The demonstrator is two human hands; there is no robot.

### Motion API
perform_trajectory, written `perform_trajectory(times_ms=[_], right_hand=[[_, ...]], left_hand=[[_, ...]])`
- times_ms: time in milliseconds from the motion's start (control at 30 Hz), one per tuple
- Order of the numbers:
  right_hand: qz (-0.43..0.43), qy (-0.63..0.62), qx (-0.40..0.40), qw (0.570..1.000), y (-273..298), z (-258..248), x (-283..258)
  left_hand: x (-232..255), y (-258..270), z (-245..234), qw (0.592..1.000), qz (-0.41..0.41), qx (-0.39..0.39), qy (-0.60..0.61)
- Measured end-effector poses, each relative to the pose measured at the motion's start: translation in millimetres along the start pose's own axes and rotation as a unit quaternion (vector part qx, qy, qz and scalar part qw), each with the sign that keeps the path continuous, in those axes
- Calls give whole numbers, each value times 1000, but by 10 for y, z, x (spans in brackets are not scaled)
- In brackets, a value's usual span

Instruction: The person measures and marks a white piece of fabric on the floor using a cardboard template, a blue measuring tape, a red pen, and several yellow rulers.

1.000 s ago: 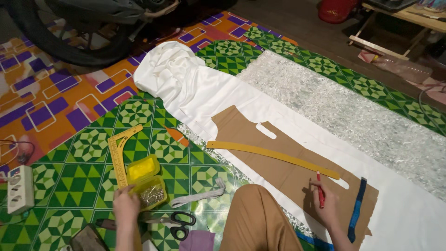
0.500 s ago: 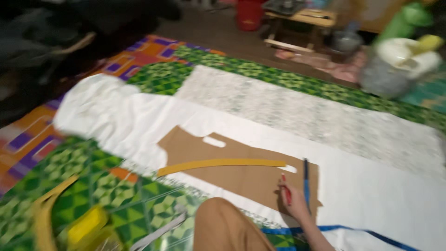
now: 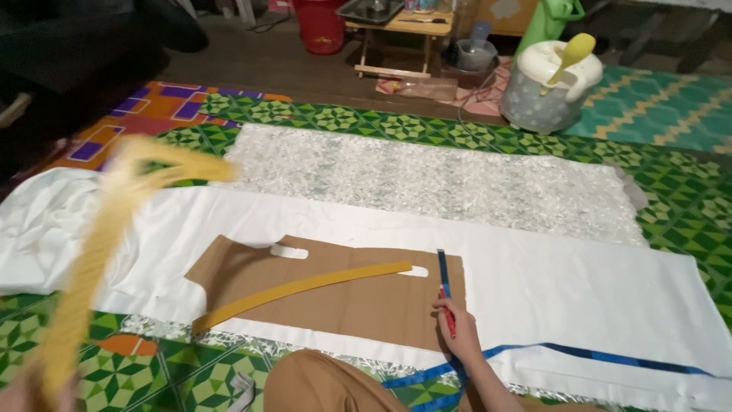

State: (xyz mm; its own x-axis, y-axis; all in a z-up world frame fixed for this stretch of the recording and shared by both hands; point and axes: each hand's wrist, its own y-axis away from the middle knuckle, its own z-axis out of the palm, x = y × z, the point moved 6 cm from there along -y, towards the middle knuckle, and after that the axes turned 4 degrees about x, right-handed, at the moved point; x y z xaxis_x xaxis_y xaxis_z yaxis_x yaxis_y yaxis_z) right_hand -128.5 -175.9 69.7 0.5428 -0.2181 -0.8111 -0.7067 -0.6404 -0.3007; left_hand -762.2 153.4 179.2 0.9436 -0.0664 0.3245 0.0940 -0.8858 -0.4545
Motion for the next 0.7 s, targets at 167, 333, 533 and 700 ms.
perform_trajectory(times_ms=[167, 333, 533, 700], right_hand=[[14, 6, 70, 997, 4, -525, -41], [93, 53, 95, 990, -140, -1058, 84], [-94, 225, 160, 956, -352, -1426, 298], [-41, 352, 216, 910, -733, -1687, 593]], left_hand=[[1947, 187, 489, 951, 261, 20, 168], [3884, 824, 1394, 903, 335, -191, 192], [5200, 1520, 2008, 830, 404, -291, 253], [5764, 1795, 2597, 812, 414, -306, 275]])
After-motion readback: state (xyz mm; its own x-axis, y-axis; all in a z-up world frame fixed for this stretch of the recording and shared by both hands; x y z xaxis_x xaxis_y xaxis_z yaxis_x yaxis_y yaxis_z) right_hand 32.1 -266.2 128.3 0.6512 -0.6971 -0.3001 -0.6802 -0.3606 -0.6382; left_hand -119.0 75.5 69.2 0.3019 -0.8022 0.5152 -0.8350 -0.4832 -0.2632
